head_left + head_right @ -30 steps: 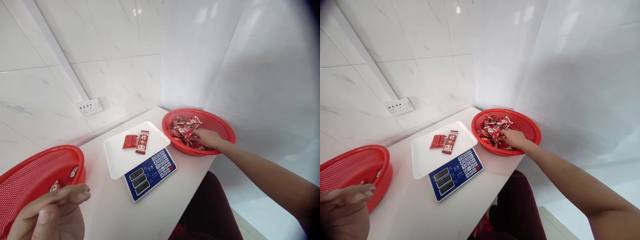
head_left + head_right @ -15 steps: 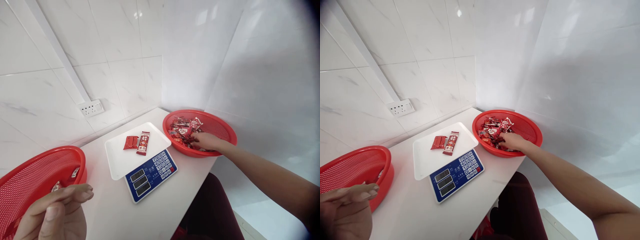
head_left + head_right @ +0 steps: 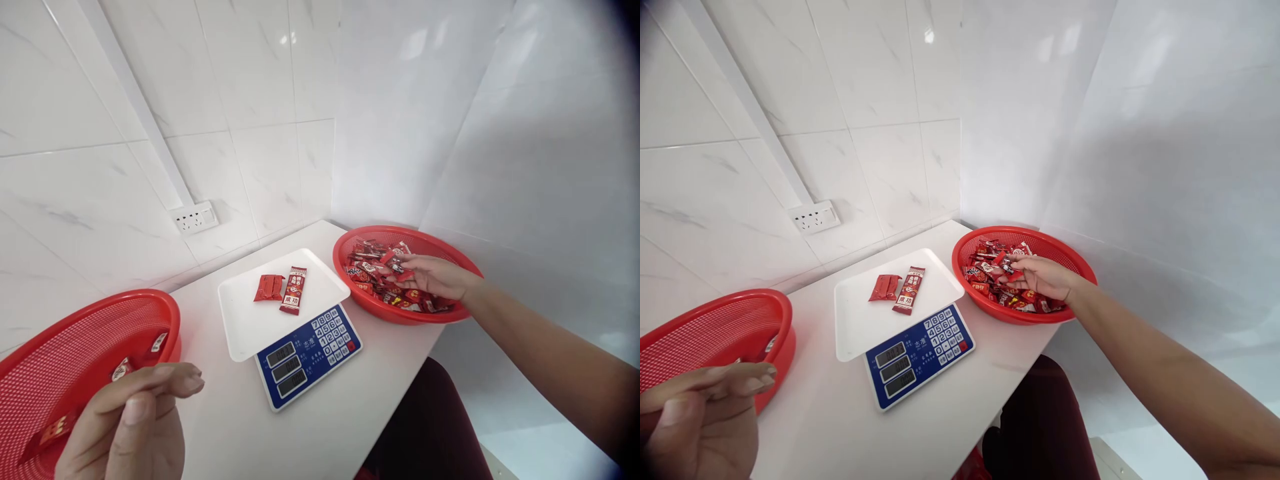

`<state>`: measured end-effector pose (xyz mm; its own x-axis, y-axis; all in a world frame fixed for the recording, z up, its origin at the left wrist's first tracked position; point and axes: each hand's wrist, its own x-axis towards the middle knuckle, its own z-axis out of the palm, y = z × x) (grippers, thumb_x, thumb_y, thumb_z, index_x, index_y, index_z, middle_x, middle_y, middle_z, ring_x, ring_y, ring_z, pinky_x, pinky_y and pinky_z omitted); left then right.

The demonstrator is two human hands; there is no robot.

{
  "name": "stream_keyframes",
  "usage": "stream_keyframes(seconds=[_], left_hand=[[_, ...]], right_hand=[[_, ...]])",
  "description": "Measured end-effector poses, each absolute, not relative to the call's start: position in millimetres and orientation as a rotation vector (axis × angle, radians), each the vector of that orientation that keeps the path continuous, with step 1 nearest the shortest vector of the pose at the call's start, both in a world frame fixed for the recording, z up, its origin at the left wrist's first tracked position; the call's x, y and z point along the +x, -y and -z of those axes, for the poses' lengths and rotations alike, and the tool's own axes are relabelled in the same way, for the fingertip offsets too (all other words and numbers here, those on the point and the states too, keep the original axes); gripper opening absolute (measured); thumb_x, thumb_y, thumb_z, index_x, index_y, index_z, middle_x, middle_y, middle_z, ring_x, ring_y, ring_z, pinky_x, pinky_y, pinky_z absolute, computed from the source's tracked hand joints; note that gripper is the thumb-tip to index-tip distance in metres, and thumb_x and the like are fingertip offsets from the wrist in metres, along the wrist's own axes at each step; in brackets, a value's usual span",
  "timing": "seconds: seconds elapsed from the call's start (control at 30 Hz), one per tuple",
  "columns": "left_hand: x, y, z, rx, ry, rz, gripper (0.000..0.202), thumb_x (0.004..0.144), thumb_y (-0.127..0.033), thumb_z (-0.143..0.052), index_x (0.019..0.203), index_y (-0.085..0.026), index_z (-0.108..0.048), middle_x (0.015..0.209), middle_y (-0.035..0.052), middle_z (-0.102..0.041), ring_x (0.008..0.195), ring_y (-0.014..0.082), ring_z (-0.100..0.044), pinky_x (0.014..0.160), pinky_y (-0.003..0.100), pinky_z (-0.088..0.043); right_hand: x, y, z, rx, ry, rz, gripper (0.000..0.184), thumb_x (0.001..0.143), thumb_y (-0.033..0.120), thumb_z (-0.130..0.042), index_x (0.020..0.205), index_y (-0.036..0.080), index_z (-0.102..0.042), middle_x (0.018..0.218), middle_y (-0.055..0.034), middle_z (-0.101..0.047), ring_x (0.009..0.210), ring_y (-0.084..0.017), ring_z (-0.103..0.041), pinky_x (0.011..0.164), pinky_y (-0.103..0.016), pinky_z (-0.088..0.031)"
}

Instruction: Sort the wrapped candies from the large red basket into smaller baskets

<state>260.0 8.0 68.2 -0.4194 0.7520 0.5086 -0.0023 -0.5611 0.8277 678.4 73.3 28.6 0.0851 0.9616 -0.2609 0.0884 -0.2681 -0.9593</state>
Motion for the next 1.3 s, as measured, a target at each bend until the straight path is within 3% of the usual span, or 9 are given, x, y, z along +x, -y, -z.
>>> stream_keyframes(seconds=[0.2, 0.37, 0.5, 0.63, 0.8, 0.93, 1.07, 1.13, 1.3], left_hand=[[256, -10, -64, 1.344, -0.997, -2.016, 0.009, 0.077, -0.025, -0.063, 0.08, -0.021, -0.07, 0.066, -0.0015, -0.068, 0.063, 0.0173, -0.063, 0.064, 0.031, -0.052], [246, -14, -63, 1.513, -0.837, -2.003, 0.011, 0.083, -0.027, -0.062, 0.085, -0.019, -0.07, 0.067, 0.0005, -0.069, 0.064, 0.0161, -0.065, 0.061, 0.028, -0.053], [241, -14, -65, 1.579, -0.774, -1.999, 0.013, 0.086, -0.026, -0.059, 0.088, -0.019, -0.07, 0.066, 0.0006, -0.068, 0.064, 0.0156, -0.064, 0.062, 0.03, -0.054], [239, -12, -68, 1.611, -0.721, -2.016, 0.014, 0.087, -0.025, -0.058, 0.089, -0.019, -0.07, 0.066, -0.0001, -0.068, 0.062, 0.0141, -0.064, 0.063, 0.029, -0.055], [238, -12, -69, 1.613, -0.709, -2.027, 0.014, 0.088, -0.024, -0.057, 0.09, -0.02, -0.071, 0.066, -0.0004, -0.068, 0.062, 0.0136, -0.064, 0.064, 0.029, -0.055], [241, -15, -68, 1.625, -0.723, -2.008, 0.015, 0.088, -0.025, -0.057, 0.09, -0.02, -0.071, 0.067, -0.0007, -0.068, 0.062, 0.0134, -0.064, 0.062, 0.028, -0.055], [243, -15, -68, 1.644, -0.734, -1.963, 0.015, 0.088, -0.026, -0.056, 0.09, -0.021, -0.071, 0.067, -0.0006, -0.068, 0.063, 0.013, -0.064, 0.063, 0.027, -0.054], [243, -14, -68, 1.645, -0.734, -1.966, 0.015, 0.088, -0.027, -0.057, 0.091, -0.021, -0.071, 0.066, -0.0007, -0.068, 0.062, 0.0129, -0.063, 0.063, 0.027, -0.054], [239, -13, -69, 1.629, -0.733, -2.013, 0.015, 0.088, -0.026, -0.057, 0.09, -0.02, -0.071, 0.066, -0.0011, -0.068, 0.06, 0.013, -0.063, 0.063, 0.028, -0.055]], right_hand=[[643, -76, -36, -1.404, 1.201, -1.414, 0.03, 0.085, 0.03, -0.041, 0.111, 0.022, -0.051, 0.117, -0.0093, -0.065, 0.102, -0.023, -0.064, 0.09, -0.042, -0.053], [604, -92, -22, -1.391, 1.274, -1.368, 0.04, 0.078, 0.031, -0.056, 0.116, 0.023, -0.057, 0.121, -0.0083, -0.062, 0.102, -0.021, -0.062, 0.079, -0.034, -0.055], [562, -103, -13, -1.426, 1.391, -1.402, 0.041, 0.076, 0.031, -0.061, 0.116, 0.021, -0.061, 0.121, -0.0078, -0.062, 0.111, -0.022, -0.058, 0.093, -0.037, -0.05], [534, -106, -21, -1.295, 1.519, -1.421, 0.048, 0.081, 0.036, -0.057, 0.129, 0.028, -0.054, 0.133, -0.0033, -0.056, 0.121, -0.023, -0.053, 0.105, -0.042, -0.041], [534, -110, -23, -1.457, 1.826, -1.102, 0.056, 0.085, 0.048, -0.053, 0.138, 0.036, -0.044, 0.147, 0.0025, -0.04, 0.135, -0.026, -0.037, 0.11, -0.045, -0.034], [525, -122, -5, -1.541, 2.135, -0.813, 0.059, 0.086, 0.05, -0.046, 0.142, 0.031, -0.041, 0.148, -0.0011, -0.038, 0.137, -0.027, -0.033, 0.112, -0.046, -0.029], [496, -141, 6, -1.642, 2.351, -0.555, 0.068, 0.087, 0.057, -0.038, 0.146, 0.023, -0.035, 0.155, -0.0084, -0.024, 0.144, -0.029, -0.012, 0.114, -0.053, -0.016], [482, -150, 8, -1.688, 2.396, -0.471, 0.067, 0.088, 0.058, -0.036, 0.146, 0.025, -0.035, 0.156, -0.0071, -0.019, 0.144, -0.031, -0.006, 0.112, -0.058, -0.012], [466, -154, 3, -1.564, 2.532, -0.45, 0.059, 0.089, 0.059, -0.032, 0.14, 0.032, -0.045, 0.154, -0.0013, -0.027, 0.144, -0.032, -0.007, 0.112, -0.06, -0.008]])
